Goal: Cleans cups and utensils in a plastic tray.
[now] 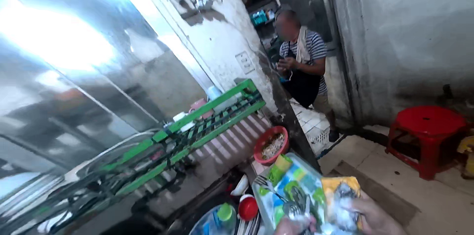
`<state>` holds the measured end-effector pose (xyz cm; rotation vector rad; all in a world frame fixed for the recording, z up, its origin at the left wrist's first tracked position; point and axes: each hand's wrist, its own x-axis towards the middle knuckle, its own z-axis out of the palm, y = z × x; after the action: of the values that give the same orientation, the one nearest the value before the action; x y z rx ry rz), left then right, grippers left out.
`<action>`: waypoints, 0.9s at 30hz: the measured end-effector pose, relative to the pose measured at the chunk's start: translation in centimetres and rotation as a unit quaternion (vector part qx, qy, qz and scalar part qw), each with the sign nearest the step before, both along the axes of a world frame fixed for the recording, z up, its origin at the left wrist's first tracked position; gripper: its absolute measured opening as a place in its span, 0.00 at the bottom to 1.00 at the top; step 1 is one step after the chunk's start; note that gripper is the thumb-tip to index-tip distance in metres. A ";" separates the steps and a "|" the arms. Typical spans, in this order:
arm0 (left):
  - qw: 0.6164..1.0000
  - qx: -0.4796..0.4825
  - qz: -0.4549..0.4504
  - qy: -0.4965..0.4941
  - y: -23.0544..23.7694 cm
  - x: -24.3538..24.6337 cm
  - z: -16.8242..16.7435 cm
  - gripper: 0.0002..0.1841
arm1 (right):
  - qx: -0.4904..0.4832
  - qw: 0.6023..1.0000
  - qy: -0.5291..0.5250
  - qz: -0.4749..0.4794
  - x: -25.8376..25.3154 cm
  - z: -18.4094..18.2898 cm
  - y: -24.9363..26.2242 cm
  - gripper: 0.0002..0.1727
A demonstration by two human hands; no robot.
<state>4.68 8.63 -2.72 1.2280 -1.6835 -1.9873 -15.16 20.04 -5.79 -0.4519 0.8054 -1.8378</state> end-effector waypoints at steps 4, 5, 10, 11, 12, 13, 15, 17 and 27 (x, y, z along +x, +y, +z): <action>0.958 -0.070 -0.142 -0.240 0.7 1.1 1.0 0.23 | 0.015 0.998 0.057 -0.005 0.1 0.5 -0.8 0.38; 0.940 -0.061 -0.157 -0.297 0.8 0.8 1.2 0.28 | 0.021 0.997 0.074 -0.002 0.1 0.6 -0.9 0.38; 0.973 -0.008 -0.093 -0.210 0.2 0.5 0.9 0.22 | 0.098 0.976 0.196 -0.014 0.8 0.8 -0.9 0.43; 0.976 -0.004 -0.090 -0.198 0.0 0.5 1.1 0.20 | 0.127 0.964 0.231 -0.014 1.1 1.1 -0.9 0.43; 0.977 -0.002 -0.091 -0.194 -0.4 0.5 1.1 0.20 | 0.159 0.948 0.275 -0.008 1.3 1.5 -0.8 0.41; 0.979 0.004 -0.091 -0.184 -0.8 0.5 0.8 0.19 | 0.182 0.928 0.325 0.003 1.5 1.8 -0.7 0.40; 0.985 0.032 -0.085 -0.145 -1.7 0.5 -0.1 0.18 | 0.197 0.893 0.405 0.013 1.8 2.1 -0.6 0.37; 0.986 0.059 -0.100 -0.116 -2.7 0.2 -0.5 0.17 | 0.179 0.883 0.435 -0.001 2.2 3.0 -0.4 0.37; 0.997 0.036 -0.050 0.048 -4.6 0.0 -2.5 0.22 | 0.134 0.776 0.615 0.040 1.0 5.1 -0.8 0.32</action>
<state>4.66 4.06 -5.23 1.0718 -1.6710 -2.1476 -14.13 19.23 -0.67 -1.5272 1.8308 -1.1225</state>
